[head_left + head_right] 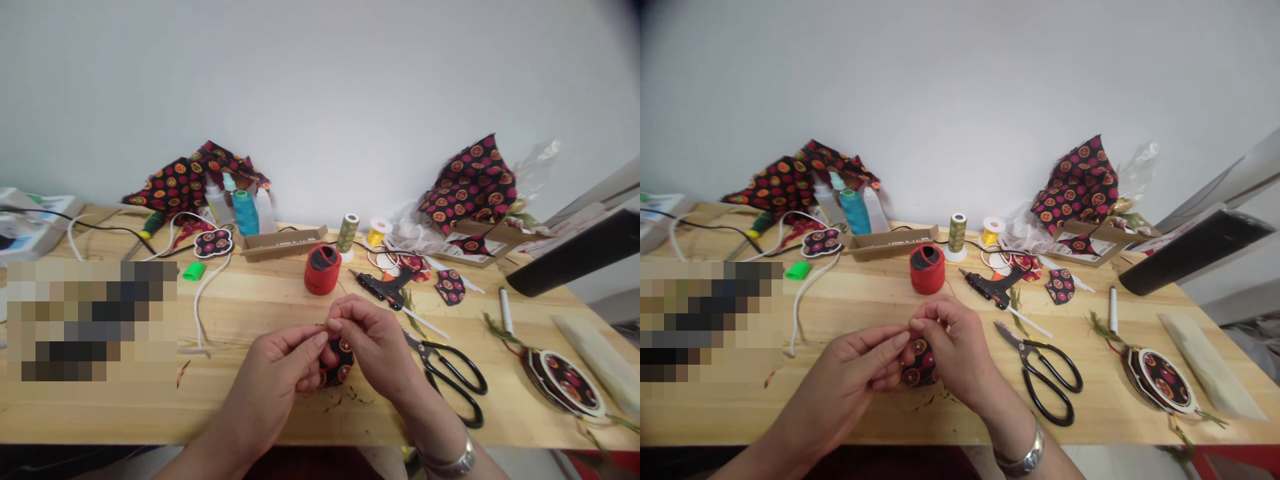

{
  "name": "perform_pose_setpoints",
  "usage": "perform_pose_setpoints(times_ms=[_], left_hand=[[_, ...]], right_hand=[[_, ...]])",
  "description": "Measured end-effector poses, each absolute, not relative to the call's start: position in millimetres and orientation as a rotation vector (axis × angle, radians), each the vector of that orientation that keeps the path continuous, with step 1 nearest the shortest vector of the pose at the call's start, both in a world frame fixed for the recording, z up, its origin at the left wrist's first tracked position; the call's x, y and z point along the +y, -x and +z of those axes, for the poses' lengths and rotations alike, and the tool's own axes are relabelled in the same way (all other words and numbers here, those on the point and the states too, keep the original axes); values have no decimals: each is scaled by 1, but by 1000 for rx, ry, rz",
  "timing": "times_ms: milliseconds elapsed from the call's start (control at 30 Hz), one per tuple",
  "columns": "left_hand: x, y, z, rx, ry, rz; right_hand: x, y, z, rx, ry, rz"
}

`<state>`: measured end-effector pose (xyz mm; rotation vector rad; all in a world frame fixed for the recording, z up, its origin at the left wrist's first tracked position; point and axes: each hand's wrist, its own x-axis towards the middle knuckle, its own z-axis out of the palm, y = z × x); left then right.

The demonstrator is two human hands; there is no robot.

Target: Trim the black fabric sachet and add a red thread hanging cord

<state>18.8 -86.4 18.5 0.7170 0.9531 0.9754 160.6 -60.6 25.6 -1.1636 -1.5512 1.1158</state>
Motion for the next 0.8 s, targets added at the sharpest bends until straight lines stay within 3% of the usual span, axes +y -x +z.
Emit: perform_pose_setpoints(times_ms=[467,800], left_hand=[[-87,-20,19,993,-760,969],[-88,-20,16,994,-792,929]], right_hand=[[-63,-162,22,-1144,1139,1609],[-65,-160,22,-1372,1231,1247]])
